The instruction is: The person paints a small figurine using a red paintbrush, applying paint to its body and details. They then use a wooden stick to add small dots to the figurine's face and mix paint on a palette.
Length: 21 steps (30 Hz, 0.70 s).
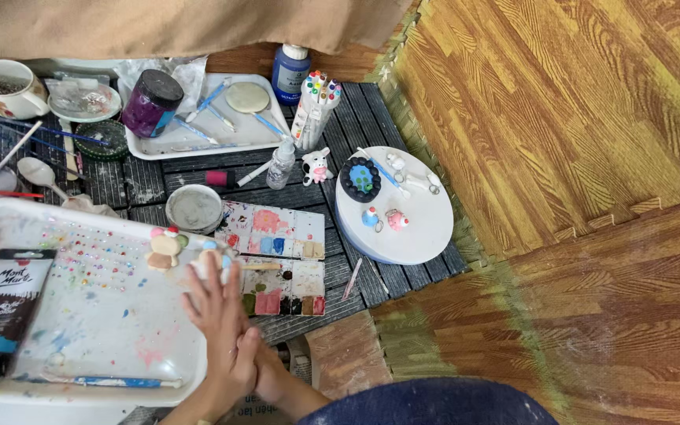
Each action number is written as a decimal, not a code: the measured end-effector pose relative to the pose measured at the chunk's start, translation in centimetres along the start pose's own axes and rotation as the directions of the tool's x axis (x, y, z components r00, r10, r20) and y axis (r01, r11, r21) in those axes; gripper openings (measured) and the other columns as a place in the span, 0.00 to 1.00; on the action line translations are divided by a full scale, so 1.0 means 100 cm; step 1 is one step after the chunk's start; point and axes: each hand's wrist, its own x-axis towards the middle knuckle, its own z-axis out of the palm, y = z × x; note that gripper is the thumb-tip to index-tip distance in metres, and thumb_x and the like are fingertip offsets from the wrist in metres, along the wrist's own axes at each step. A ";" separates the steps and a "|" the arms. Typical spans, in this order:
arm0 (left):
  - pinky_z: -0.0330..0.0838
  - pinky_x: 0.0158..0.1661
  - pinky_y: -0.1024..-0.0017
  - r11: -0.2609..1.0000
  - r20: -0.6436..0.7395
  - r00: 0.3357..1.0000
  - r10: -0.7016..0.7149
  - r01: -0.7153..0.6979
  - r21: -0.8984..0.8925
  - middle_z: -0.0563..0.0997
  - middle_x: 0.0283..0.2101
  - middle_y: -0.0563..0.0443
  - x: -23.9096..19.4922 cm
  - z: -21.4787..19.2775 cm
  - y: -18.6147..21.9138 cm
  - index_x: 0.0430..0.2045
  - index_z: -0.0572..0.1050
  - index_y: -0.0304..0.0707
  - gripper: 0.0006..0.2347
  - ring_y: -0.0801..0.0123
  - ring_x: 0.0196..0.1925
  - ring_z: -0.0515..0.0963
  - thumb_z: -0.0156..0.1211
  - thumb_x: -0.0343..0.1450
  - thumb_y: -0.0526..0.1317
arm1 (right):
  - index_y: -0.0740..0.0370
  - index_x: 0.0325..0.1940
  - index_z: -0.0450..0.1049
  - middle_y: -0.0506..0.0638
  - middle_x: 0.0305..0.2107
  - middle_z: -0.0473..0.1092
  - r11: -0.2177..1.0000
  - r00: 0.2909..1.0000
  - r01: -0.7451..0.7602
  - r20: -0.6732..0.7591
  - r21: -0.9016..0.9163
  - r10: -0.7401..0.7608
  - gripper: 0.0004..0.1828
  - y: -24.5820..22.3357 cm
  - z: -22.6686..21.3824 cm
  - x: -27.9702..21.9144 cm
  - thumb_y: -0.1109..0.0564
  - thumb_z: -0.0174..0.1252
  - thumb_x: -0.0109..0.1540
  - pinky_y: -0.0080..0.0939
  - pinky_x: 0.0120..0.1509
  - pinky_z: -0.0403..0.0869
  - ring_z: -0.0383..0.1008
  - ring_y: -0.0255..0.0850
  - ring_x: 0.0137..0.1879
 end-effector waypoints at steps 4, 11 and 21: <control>0.19 0.70 0.28 0.994 -0.165 0.980 0.107 -0.111 -0.017 0.35 0.80 0.25 0.002 0.007 -0.010 0.76 0.44 0.32 0.38 0.28 0.82 0.28 0.31 0.76 0.62 | 0.61 0.85 0.34 0.55 0.82 0.38 0.996 0.998 -0.036 0.056 -0.081 0.041 0.44 -0.019 -0.003 -0.004 0.32 0.29 0.74 0.50 0.87 0.45 0.40 0.46 0.86; 0.18 0.66 0.24 0.997 -0.102 0.995 -0.020 0.028 0.078 0.30 0.78 0.18 0.006 0.014 -0.027 0.75 0.39 0.29 0.40 0.18 0.78 0.24 0.32 0.75 0.64 | 0.64 0.82 0.46 0.54 0.73 0.56 0.955 0.956 -0.290 0.038 -0.062 0.292 0.41 0.013 -0.045 -0.009 0.33 0.32 0.75 0.41 0.80 0.58 0.58 0.40 0.76; 0.24 0.52 0.17 0.710 -0.008 0.966 0.259 -0.185 0.680 0.43 0.75 0.29 -0.006 0.016 -0.036 0.71 0.54 0.51 0.47 0.22 0.73 0.38 0.41 0.58 0.76 | 0.80 0.62 0.70 0.49 0.41 0.75 0.971 0.973 -0.175 -0.122 0.163 0.196 0.29 0.081 -0.099 -0.037 0.48 0.61 0.74 0.32 0.49 0.71 0.71 0.32 0.42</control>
